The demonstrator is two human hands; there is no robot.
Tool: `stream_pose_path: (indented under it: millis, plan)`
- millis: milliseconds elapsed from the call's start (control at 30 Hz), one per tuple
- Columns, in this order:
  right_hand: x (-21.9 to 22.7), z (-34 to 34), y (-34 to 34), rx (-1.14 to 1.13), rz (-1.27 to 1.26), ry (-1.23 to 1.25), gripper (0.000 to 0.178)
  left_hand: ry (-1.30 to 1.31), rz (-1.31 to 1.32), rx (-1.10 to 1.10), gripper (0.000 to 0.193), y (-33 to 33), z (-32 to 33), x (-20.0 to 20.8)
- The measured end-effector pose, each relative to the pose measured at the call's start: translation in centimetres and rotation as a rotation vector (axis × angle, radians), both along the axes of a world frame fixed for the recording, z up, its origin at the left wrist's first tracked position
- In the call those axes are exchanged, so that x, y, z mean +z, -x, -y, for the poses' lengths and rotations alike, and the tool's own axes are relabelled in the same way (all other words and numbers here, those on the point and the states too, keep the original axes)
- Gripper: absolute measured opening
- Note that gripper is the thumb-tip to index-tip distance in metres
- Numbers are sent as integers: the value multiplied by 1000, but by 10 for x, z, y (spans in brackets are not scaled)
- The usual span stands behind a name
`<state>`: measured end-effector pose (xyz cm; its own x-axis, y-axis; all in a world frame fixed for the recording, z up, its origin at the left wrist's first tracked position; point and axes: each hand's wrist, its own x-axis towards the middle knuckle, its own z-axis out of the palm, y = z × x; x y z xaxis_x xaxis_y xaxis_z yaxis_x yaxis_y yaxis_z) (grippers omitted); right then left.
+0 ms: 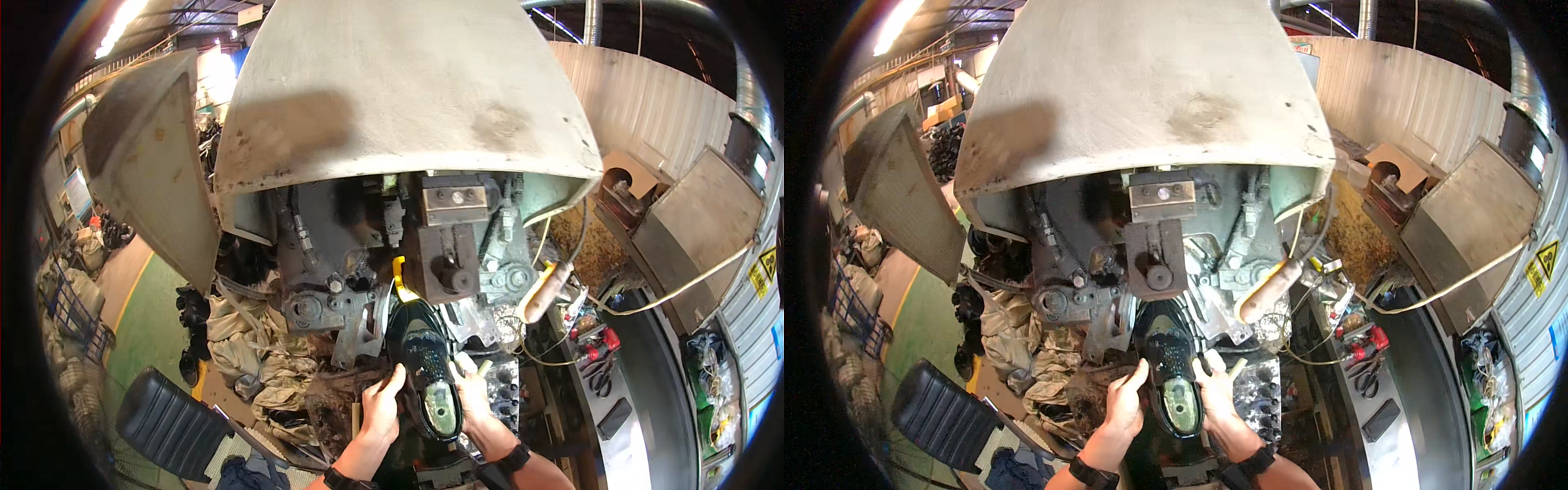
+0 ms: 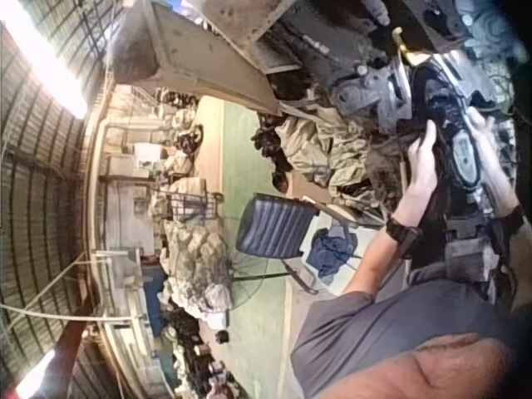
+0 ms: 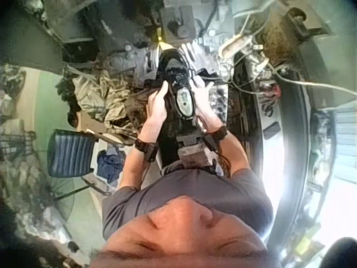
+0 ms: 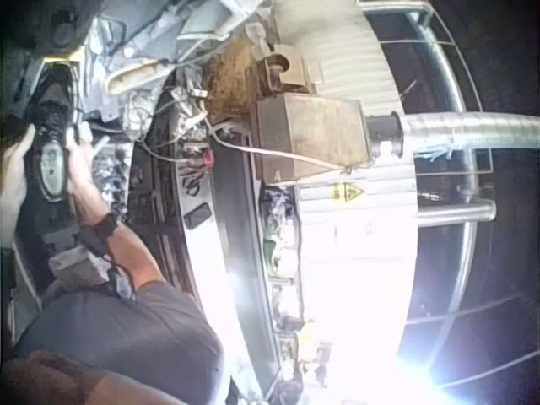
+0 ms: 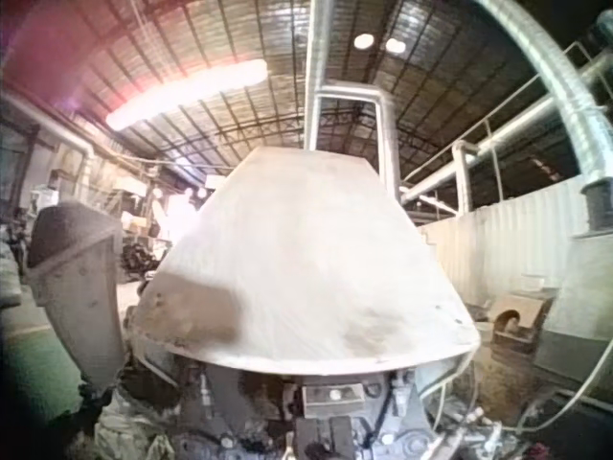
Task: Operating a shoe-lasting machine to shape shoe uppers over lasts.
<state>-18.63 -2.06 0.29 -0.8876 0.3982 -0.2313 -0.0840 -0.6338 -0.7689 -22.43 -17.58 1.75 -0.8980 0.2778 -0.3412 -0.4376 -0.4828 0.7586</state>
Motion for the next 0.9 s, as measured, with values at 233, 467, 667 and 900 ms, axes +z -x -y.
stream_pose_path:
  millis: [233, 467, 667, 900]
  plan:
    - [11, -14, -2, 31, 62, -47, 14, -56, 106, 205, 22, -10, -25, 0]
    - [-33, -17, 11, -3, -20, -72, 49, 10, -4, 526, 35, 0, -65, -61]
    - [-56, -19, 16, 24, -99, -108, 55, -37, -39, 533, 32, 0, -66, -83]
    - [-60, -17, 4, 13, -52, -89, 46, 48, -103, 506, 34, -4, -62, -99]
